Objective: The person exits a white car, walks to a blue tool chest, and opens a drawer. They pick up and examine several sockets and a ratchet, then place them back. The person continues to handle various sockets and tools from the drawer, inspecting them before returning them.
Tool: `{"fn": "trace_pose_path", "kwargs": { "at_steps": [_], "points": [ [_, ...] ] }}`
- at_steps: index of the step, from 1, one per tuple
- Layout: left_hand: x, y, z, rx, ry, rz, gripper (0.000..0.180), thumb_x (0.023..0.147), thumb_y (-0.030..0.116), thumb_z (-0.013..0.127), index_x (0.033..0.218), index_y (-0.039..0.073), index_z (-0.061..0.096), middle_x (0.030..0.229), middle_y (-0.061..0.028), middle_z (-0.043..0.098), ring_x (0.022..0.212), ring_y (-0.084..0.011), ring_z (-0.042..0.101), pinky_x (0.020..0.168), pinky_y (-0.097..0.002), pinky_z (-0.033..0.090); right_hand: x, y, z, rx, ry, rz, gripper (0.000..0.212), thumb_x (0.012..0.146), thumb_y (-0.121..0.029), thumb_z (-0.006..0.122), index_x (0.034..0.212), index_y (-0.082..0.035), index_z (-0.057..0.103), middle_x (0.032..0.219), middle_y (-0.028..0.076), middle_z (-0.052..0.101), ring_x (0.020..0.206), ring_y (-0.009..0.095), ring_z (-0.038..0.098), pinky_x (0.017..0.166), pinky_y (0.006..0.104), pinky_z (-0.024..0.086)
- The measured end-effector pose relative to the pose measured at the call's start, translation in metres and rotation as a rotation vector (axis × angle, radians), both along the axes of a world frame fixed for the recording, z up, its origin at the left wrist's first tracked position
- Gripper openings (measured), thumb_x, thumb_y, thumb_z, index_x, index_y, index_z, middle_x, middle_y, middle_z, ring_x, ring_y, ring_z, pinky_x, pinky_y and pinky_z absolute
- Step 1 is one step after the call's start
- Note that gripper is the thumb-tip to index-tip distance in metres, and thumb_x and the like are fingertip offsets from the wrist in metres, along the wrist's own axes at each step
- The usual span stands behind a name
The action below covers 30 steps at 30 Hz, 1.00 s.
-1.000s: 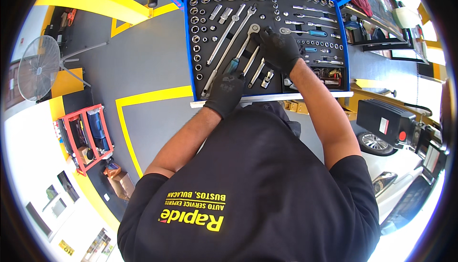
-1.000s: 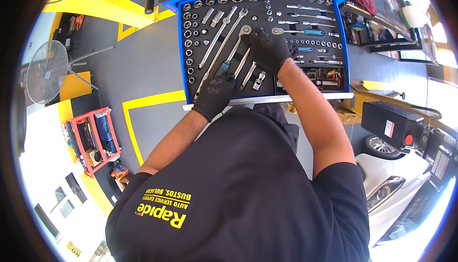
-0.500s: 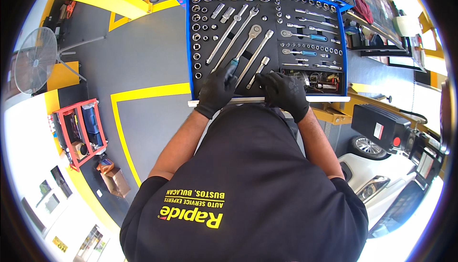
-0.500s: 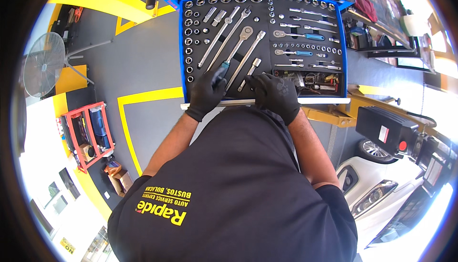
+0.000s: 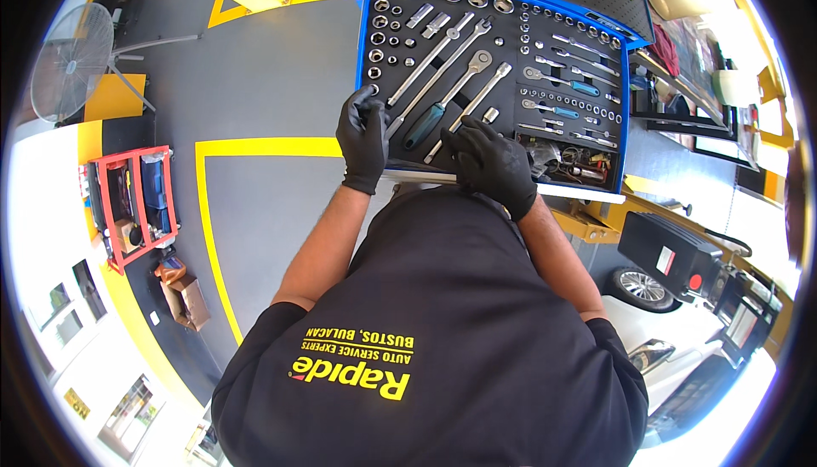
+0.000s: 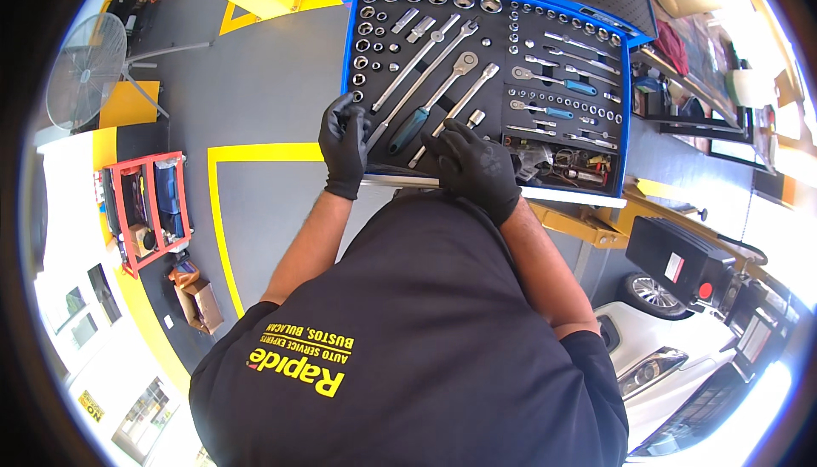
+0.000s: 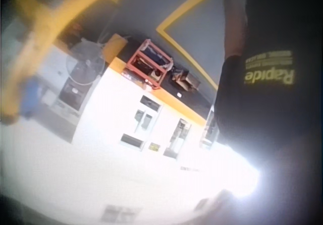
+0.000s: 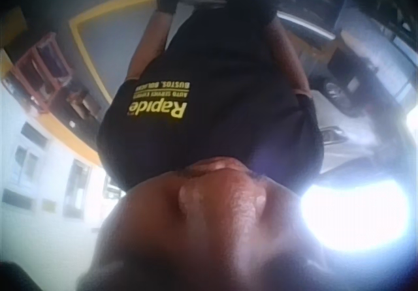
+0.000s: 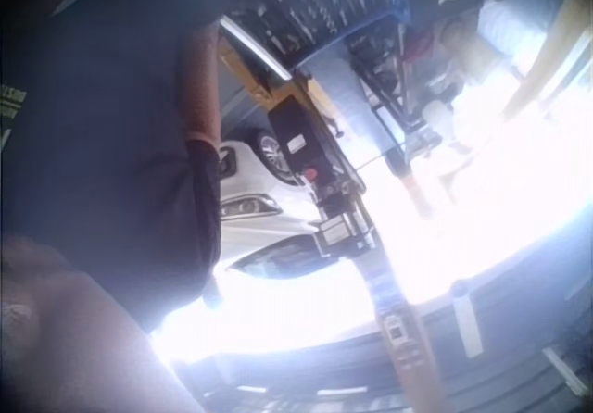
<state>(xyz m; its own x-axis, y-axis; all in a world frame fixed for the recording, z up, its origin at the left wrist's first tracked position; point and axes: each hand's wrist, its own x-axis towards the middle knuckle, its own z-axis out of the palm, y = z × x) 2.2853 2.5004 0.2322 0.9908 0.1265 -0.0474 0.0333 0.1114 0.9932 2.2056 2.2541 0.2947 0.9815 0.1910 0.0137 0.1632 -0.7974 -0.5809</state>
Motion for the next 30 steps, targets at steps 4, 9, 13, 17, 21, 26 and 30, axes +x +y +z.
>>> {"fn": "trace_pose_path", "kwargs": {
  "at_steps": [4,9,13,17,21,26,30],
  "points": [
    [0.006,0.014,0.009,0.064,-0.012,0.053,0.034,0.102,0.004,0.066,0.135,-0.001,0.065,0.098,-0.0055,0.070,0.077,-0.0100,0.063,0.072,-0.0276,0.055,0.014,0.005,-0.004,0.001,0.111,0.138,0.040,0.093,-0.022,0.066,0.131,-0.015,0.074,0.134,0.015,0.071,0.105,0.035,0.075,0.084,0.0475,0.063],
    [0.018,0.043,0.005,0.624,-0.187,0.027,0.041,0.098,0.013,0.072,0.135,-0.001,0.064,0.113,-0.0150,0.068,0.094,-0.0245,0.067,0.087,-0.0388,0.056,0.028,0.021,0.011,0.076,0.045,0.071,0.042,0.090,-0.024,0.071,0.129,-0.009,0.072,0.134,0.015,0.069,0.104,0.039,0.074,0.083,0.0487,0.062],
    [0.028,0.050,-0.026,0.813,-0.057,-0.025,0.053,0.093,0.023,0.077,0.138,-0.001,0.060,0.130,-0.0236,0.061,0.119,-0.0391,0.062,0.102,-0.0485,0.052,0.037,0.035,-0.006,0.062,-0.041,0.108,0.042,0.090,-0.023,0.068,0.129,-0.006,0.068,0.130,0.018,0.067,0.096,0.042,0.073,0.081,0.0503,0.062],
    [0.028,0.050,-0.038,0.814,-0.001,-0.076,0.058,0.096,0.031,0.078,0.140,-0.001,0.059,0.130,-0.0247,0.061,0.116,-0.0381,0.065,0.100,-0.0481,0.054,0.042,0.041,-0.002,-0.008,0.070,0.136,0.044,0.090,-0.025,0.067,0.130,-0.005,0.066,0.128,0.018,0.067,0.094,0.042,0.074,0.081,0.0514,0.061],
    [0.029,0.052,-0.047,0.721,0.129,-0.102,0.059,0.102,0.039,0.073,0.140,-0.004,0.059,0.131,-0.0257,0.064,0.111,-0.0341,0.070,0.095,-0.0438,0.057,0.050,0.056,-0.002,0.069,-0.018,0.189,0.045,0.091,-0.023,0.067,0.131,-0.005,0.066,0.131,0.018,0.066,0.104,0.042,0.072,0.084,0.0507,0.061],
    [0.030,0.053,-0.049,0.628,0.176,-0.118,0.060,0.104,0.045,0.069,0.137,-0.004,0.059,0.127,-0.0271,0.065,0.114,-0.0387,0.067,0.099,-0.0468,0.054,0.065,0.062,-0.011,-0.016,-0.036,0.202,0.051,0.091,-0.027,0.069,0.138,-0.006,0.065,0.142,0.019,0.065,0.107,0.040,0.074,0.085,0.0502,0.062],
    [0.030,0.050,-0.043,0.487,0.167,-0.130,0.058,0.103,0.041,0.072,0.137,-0.004,0.059,0.126,-0.0241,0.064,0.111,-0.0337,0.068,0.095,-0.0448,0.057,0.074,0.069,-0.029,-0.025,-0.129,0.176,0.050,0.092,-0.029,0.069,0.136,-0.007,0.067,0.145,0.019,0.067,0.094,0.039,0.077,0.078,0.0479,0.064]
  ]
}}
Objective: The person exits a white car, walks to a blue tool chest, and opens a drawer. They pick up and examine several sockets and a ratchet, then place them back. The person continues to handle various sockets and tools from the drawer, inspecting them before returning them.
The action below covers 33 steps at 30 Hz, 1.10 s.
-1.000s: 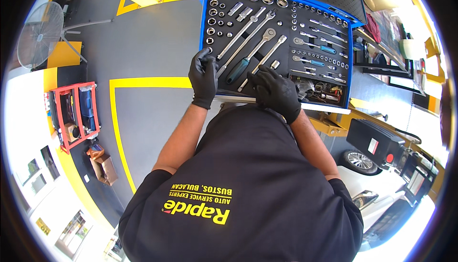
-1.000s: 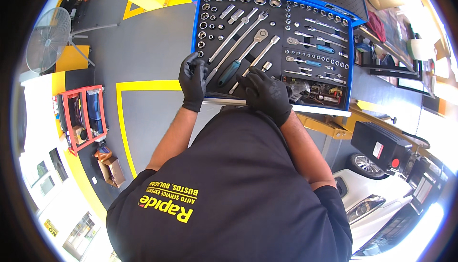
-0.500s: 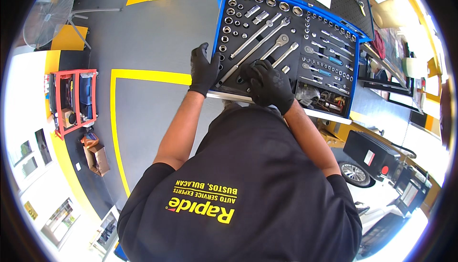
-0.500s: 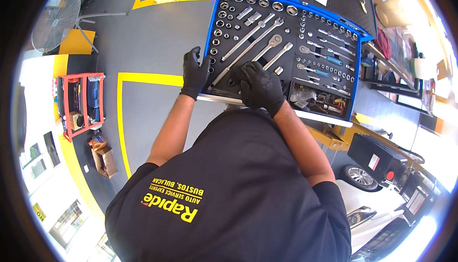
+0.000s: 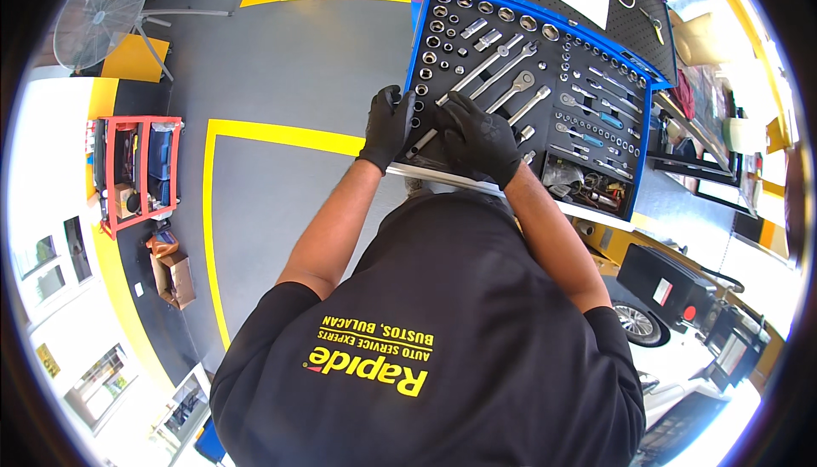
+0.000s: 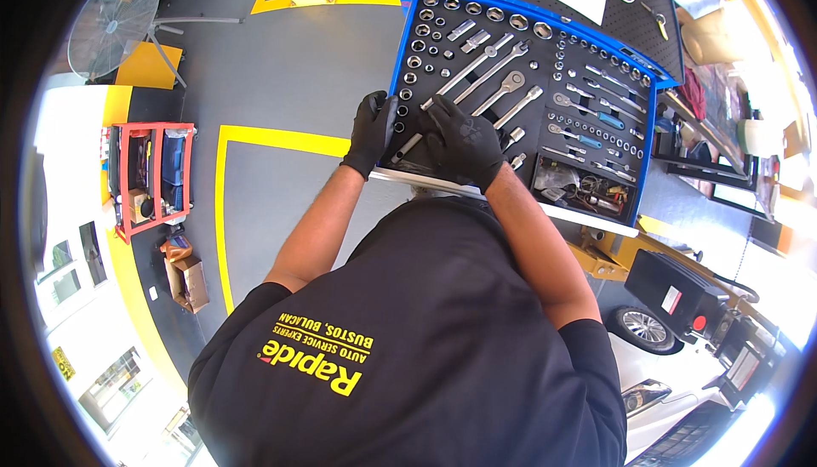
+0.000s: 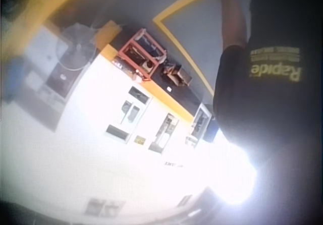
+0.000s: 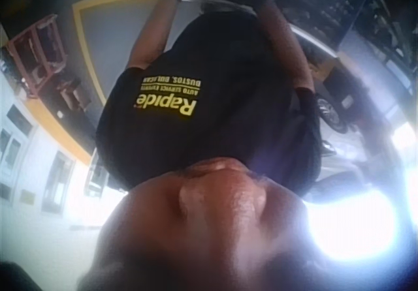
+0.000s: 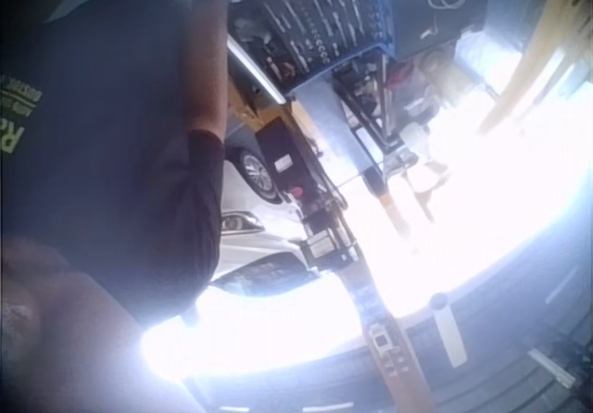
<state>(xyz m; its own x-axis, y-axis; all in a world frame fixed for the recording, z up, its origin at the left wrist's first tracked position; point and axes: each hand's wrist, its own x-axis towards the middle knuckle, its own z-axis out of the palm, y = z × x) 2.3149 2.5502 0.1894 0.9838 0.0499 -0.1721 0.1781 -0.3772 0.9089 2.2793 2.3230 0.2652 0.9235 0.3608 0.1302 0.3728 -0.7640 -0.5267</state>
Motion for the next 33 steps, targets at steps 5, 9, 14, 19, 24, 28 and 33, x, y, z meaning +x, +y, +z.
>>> {"fn": "trace_pose_path", "kwargs": {
  "at_steps": [5,9,14,19,24,28,33],
  "points": [
    [-0.002,0.010,0.005,-0.231,0.044,-0.108,0.059,0.099,0.029,0.077,0.142,-0.004,0.055,0.127,-0.0193,0.065,0.111,-0.0269,0.069,0.094,-0.0410,0.059,-0.004,0.001,-0.007,0.029,-0.102,0.003,0.046,0.090,-0.026,0.070,0.131,-0.007,0.070,0.138,0.016,0.070,0.092,0.037,0.077,0.077,0.0464,0.064],
    [-0.007,0.020,0.014,-0.063,-0.036,-0.224,0.065,0.093,0.014,0.079,0.149,-0.001,0.050,0.135,-0.0166,0.063,0.125,-0.0284,0.064,0.107,-0.0439,0.054,-0.011,0.009,0.002,0.103,-0.192,-0.008,0.042,0.087,-0.021,0.071,0.127,-0.008,0.071,0.127,0.013,0.072,0.090,0.035,0.076,0.075,0.0447,0.063],
    [-0.003,0.022,0.040,0.360,-0.357,-0.332,0.064,0.086,0.016,0.079,0.146,0.008,0.057,0.137,-0.0178,0.060,0.128,-0.0371,0.060,0.106,-0.0509,0.051,-0.014,0.009,0.009,0.110,-0.107,-0.056,0.042,0.087,-0.016,0.073,0.127,-0.008,0.072,0.131,0.013,0.072,0.098,0.036,0.075,0.083,0.0461,0.062],
    [-0.005,0.020,0.050,0.656,-0.560,-0.467,0.053,0.088,0.025,0.079,0.138,0.012,0.066,0.135,-0.0136,0.061,0.122,-0.0357,0.061,0.096,-0.0531,0.051,-0.014,0.008,0.007,0.110,-0.092,-0.062,0.043,0.088,-0.019,0.072,0.130,-0.010,0.072,0.132,0.012,0.071,0.100,0.036,0.075,0.084,0.0460,0.062],
    [0.001,0.014,0.061,0.735,-0.566,-0.489,0.050,0.087,0.027,0.077,0.135,0.013,0.070,0.139,-0.0142,0.058,0.127,-0.0371,0.057,0.099,-0.0539,0.049,-0.014,0.009,0.004,0.115,-0.193,-0.063,0.040,0.087,-0.020,0.072,0.125,-0.009,0.071,0.124,0.010,0.072,0.090,0.032,0.075,0.076,0.0442,0.061],
    [0.004,0.012,0.063,0.797,-0.608,-0.524,0.056,0.085,0.028,0.076,0.139,0.013,0.068,0.142,-0.0155,0.055,0.131,-0.0379,0.054,0.104,-0.0548,0.047,-0.014,0.008,0.000,0.101,-0.228,-0.081,0.039,0.087,-0.021,0.072,0.124,-0.008,0.071,0.122,0.010,0.073,0.090,0.033,0.075,0.076,0.0448,0.061],
    [0.021,0.007,0.077,0.784,-0.495,-0.581,0.059,0.084,0.032,0.076,0.140,0.013,0.068,0.137,-0.0160,0.057,0.129,-0.0381,0.055,0.104,-0.0544,0.048,-0.015,0.008,0.001,0.145,-0.161,-0.107,0.039,0.087,-0.021,0.072,0.123,-0.006,0.070,0.122,0.012,0.073,0.091,0.035,0.076,0.076,0.0460,0.062]
  ]
}}
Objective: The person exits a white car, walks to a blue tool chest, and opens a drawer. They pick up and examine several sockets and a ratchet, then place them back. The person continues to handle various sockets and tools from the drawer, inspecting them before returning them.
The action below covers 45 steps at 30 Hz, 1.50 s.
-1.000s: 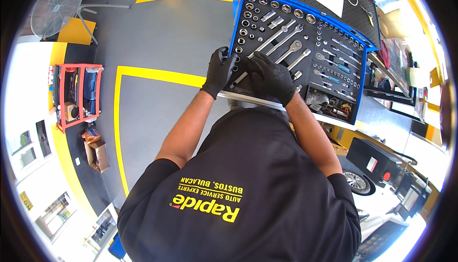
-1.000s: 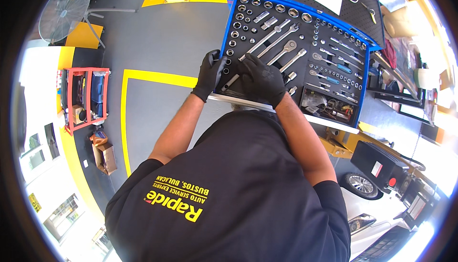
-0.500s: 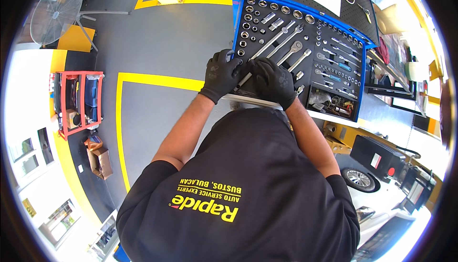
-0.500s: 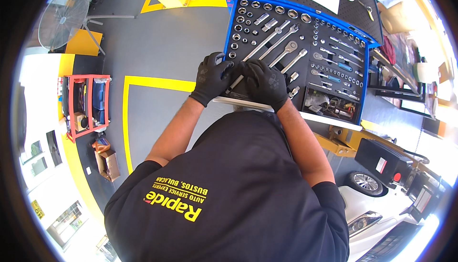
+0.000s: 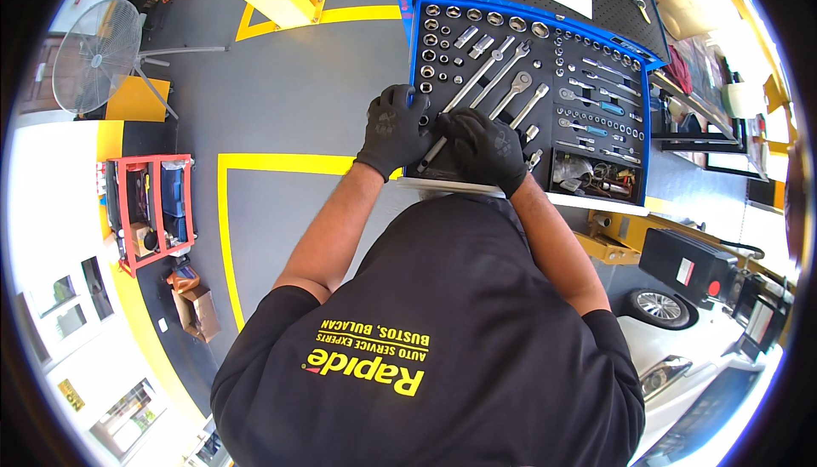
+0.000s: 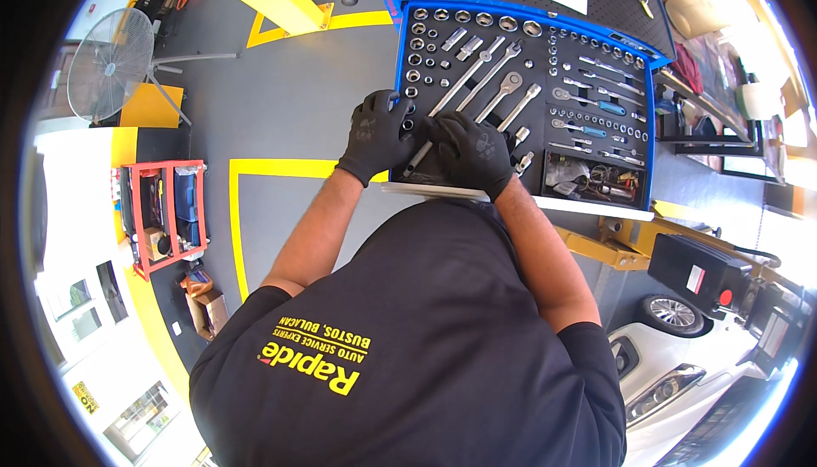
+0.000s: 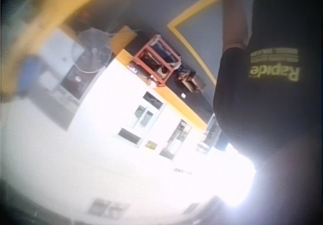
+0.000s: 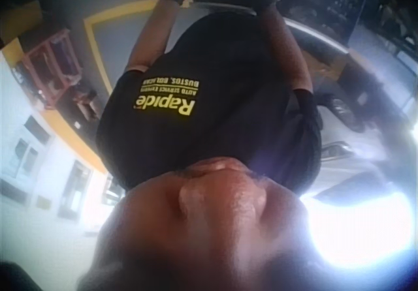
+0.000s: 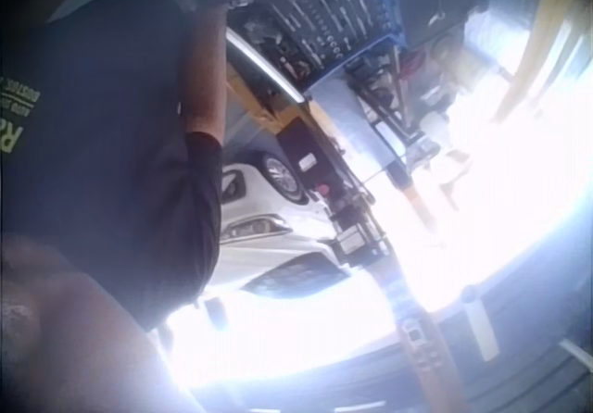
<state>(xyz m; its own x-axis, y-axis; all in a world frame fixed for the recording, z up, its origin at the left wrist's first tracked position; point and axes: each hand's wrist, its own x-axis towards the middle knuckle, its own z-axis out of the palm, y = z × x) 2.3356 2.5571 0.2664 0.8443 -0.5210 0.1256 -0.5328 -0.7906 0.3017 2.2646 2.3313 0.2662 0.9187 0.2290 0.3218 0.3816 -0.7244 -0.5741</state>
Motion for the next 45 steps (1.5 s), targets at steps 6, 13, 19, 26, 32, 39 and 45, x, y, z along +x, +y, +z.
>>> {"fn": "trace_pose_path", "kwargs": {
  "at_steps": [6,13,19,26,32,39,45],
  "points": [
    [0.022,-0.011,0.004,0.112,0.078,0.014,0.060,0.084,0.034,0.075,0.140,0.015,0.068,0.129,-0.0174,0.059,0.122,-0.0381,0.059,0.099,-0.0547,0.050,0.002,-0.003,0.000,0.014,0.048,0.013,0.040,0.088,-0.021,0.072,0.125,-0.006,0.070,0.122,0.012,0.074,0.090,0.036,0.076,0.077,0.0465,0.062],
    [0.038,-0.023,-0.003,0.107,0.072,0.073,0.053,0.086,0.035,0.073,0.136,0.016,0.069,0.124,-0.0187,0.060,0.111,-0.0375,0.064,0.090,-0.0540,0.053,0.002,-0.006,0.005,0.009,0.061,0.002,0.043,0.087,-0.021,0.073,0.126,-0.005,0.069,0.124,0.011,0.074,0.094,0.036,0.076,0.079,0.0466,0.062],
    [0.064,-0.033,-0.006,0.126,0.115,0.090,0.059,0.087,0.039,0.071,0.142,0.016,0.067,0.119,-0.0202,0.062,0.109,-0.0386,0.067,0.089,-0.0535,0.054,0.005,-0.011,0.006,0.063,0.104,0.015,0.041,0.087,-0.021,0.073,0.124,-0.005,0.070,0.123,0.012,0.073,0.094,0.036,0.075,0.080,0.0469,0.061],
    [0.076,-0.051,0.004,0.210,0.136,0.178,0.064,0.086,0.040,0.075,0.146,0.018,0.066,0.120,-0.0196,0.063,0.112,-0.0394,0.067,0.095,-0.0528,0.055,0.004,-0.021,-0.006,0.134,0.071,0.062,0.038,0.090,-0.020,0.072,0.124,-0.004,0.071,0.122,0.015,0.074,0.097,0.037,0.075,0.082,0.0480,0.061],
    [0.106,-0.064,0.007,0.255,0.063,0.235,0.062,0.083,0.039,0.075,0.143,0.024,0.069,0.125,-0.0181,0.062,0.119,-0.0388,0.063,0.098,-0.0524,0.054,0.004,-0.029,-0.017,0.178,0.078,0.117,0.042,0.089,-0.021,0.073,0.126,-0.003,0.070,0.119,0.016,0.074,0.097,0.038,0.075,0.083,0.0477,0.061],
    [0.133,-0.077,-0.001,0.248,0.037,0.260,0.055,0.085,0.041,0.077,0.137,0.022,0.074,0.128,-0.0183,0.062,0.119,-0.0403,0.063,0.100,-0.0534,0.054,0.003,-0.036,-0.018,0.250,0.111,0.135,0.041,0.090,-0.019,0.074,0.128,-0.003,0.070,0.117,0.017,0.074,0.095,0.038,0.075,0.082,0.0484,0.060],
    [0.161,-0.086,-0.002,0.306,0.100,0.233,0.055,0.084,0.041,0.076,0.136,0.021,0.074,0.130,-0.0199,0.062,0.121,-0.0411,0.063,0.102,-0.0545,0.053,0.003,-0.037,-0.029,0.267,-0.001,0.136,0.046,0.089,-0.021,0.077,0.131,-0.006,0.068,0.113,0.015,0.072,0.093,0.036,0.074,0.079,0.0487,0.056]
  ]
}}
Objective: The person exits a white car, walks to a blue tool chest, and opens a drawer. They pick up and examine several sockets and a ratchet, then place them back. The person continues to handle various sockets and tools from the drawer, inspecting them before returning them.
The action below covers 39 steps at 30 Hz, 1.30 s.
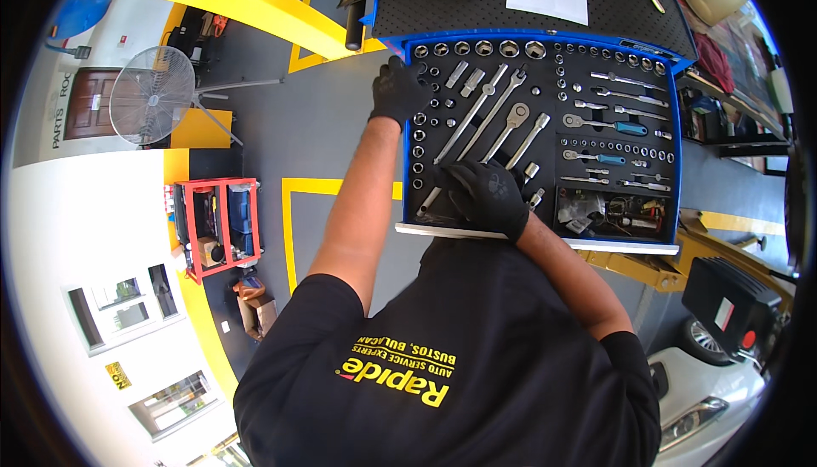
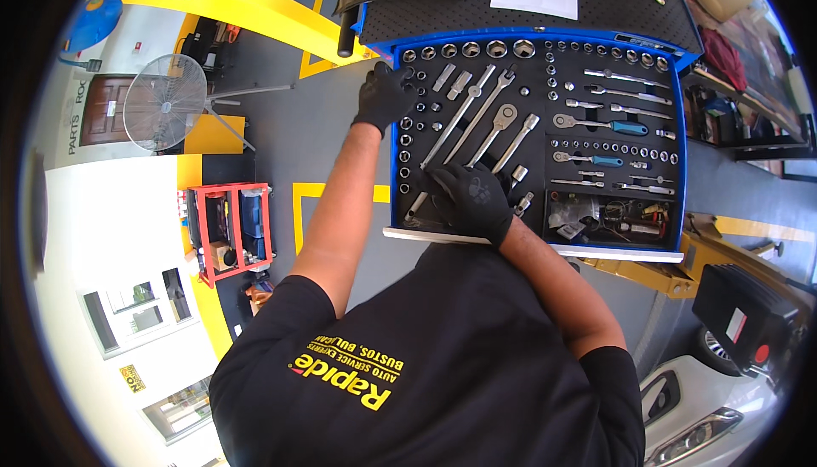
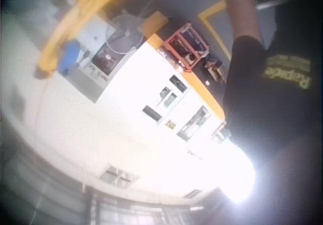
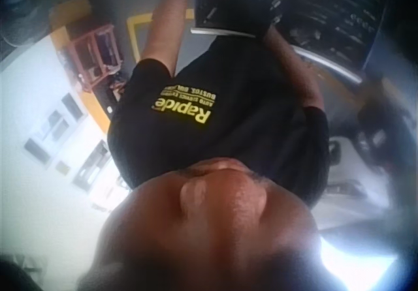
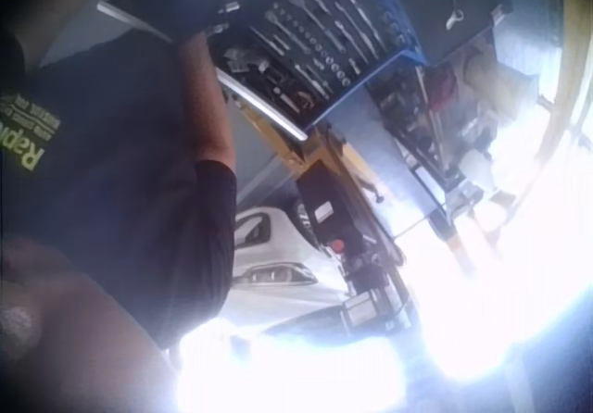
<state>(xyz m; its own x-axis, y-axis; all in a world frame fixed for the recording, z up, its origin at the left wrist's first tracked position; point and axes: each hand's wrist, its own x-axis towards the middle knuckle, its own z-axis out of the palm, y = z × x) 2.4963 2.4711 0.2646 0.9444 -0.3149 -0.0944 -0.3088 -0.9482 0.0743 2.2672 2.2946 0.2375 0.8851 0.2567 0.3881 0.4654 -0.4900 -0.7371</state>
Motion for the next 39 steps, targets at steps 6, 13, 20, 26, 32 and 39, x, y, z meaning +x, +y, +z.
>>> {"fn": "trace_pose_path", "kwargs": {
  "at_steps": [6,13,20,26,32,39],
  "points": [
    [0.019,-0.004,-0.016,-0.067,-0.114,0.036,0.061,0.085,0.038,0.071,0.145,0.023,0.068,0.136,-0.0225,0.058,0.122,-0.0416,0.062,0.101,-0.0559,0.054,0.001,-0.003,0.009,-0.043,0.070,0.032,0.045,0.090,-0.023,0.076,0.131,-0.005,0.067,0.114,0.016,0.072,0.092,0.036,0.074,0.079,0.0484,0.057],
    [0.020,-0.003,-0.007,-0.016,-0.008,-0.032,0.066,0.091,0.041,0.070,0.153,0.023,0.060,0.142,-0.0258,0.054,0.127,-0.0460,0.060,0.106,-0.0571,0.052,0.000,-0.002,0.007,-0.069,0.066,0.020,0.045,0.091,-0.024,0.075,0.131,-0.005,0.067,0.111,0.015,0.071,0.092,0.035,0.073,0.079,0.0490,0.057],
    [-0.052,0.017,-0.020,-0.330,-0.233,-0.163,0.050,0.091,0.026,0.071,0.138,0.012,0.067,0.128,-0.0181,0.063,0.120,-0.0393,0.062,0.100,-0.0548,0.051,0.000,-0.001,0.002,-0.085,0.078,0.004,0.046,0.090,-0.025,0.076,0.131,-0.005,0.067,0.114,0.015,0.071,0.095,0.036,0.073,0.081,0.0486,0.056],
    [-0.114,0.034,-0.028,-0.324,-0.329,-0.288,0.040,0.088,0.021,0.072,0.126,0.011,0.073,0.124,-0.0139,0.065,0.119,-0.0360,0.062,0.098,-0.0524,0.050,-0.001,0.001,0.002,-0.084,0.079,-0.001,0.048,0.089,-0.025,0.076,0.132,-0.006,0.068,0.115,0.015,0.071,0.097,0.036,0.073,0.084,0.0489,0.056],
    [-0.101,0.014,-0.011,-0.384,-0.362,-0.217,0.036,0.087,0.019,0.071,0.122,0.012,0.076,0.124,-0.0124,0.066,0.117,-0.0355,0.063,0.096,-0.0525,0.050,0.000,0.000,0.007,-0.104,0.124,0.003,0.047,0.088,-0.024,0.076,0.131,-0.005,0.069,0.115,0.015,0.072,0.095,0.037,0.072,0.083,0.0482,0.056],
    [-0.054,0.023,-0.013,-0.202,-0.149,-0.246,0.044,0.085,0.019,0.068,0.128,0.014,0.075,0.122,-0.0114,0.066,0.115,-0.0358,0.062,0.094,-0.0527,0.050,0.000,-0.002,0.003,-0.050,0.095,0.014,0.046,0.089,-0.024,0.076,0.130,-0.005,0.069,0.112,0.015,0.072,0.094,0.037,0.072,0.081,0.0484,0.056]
  ]
}}
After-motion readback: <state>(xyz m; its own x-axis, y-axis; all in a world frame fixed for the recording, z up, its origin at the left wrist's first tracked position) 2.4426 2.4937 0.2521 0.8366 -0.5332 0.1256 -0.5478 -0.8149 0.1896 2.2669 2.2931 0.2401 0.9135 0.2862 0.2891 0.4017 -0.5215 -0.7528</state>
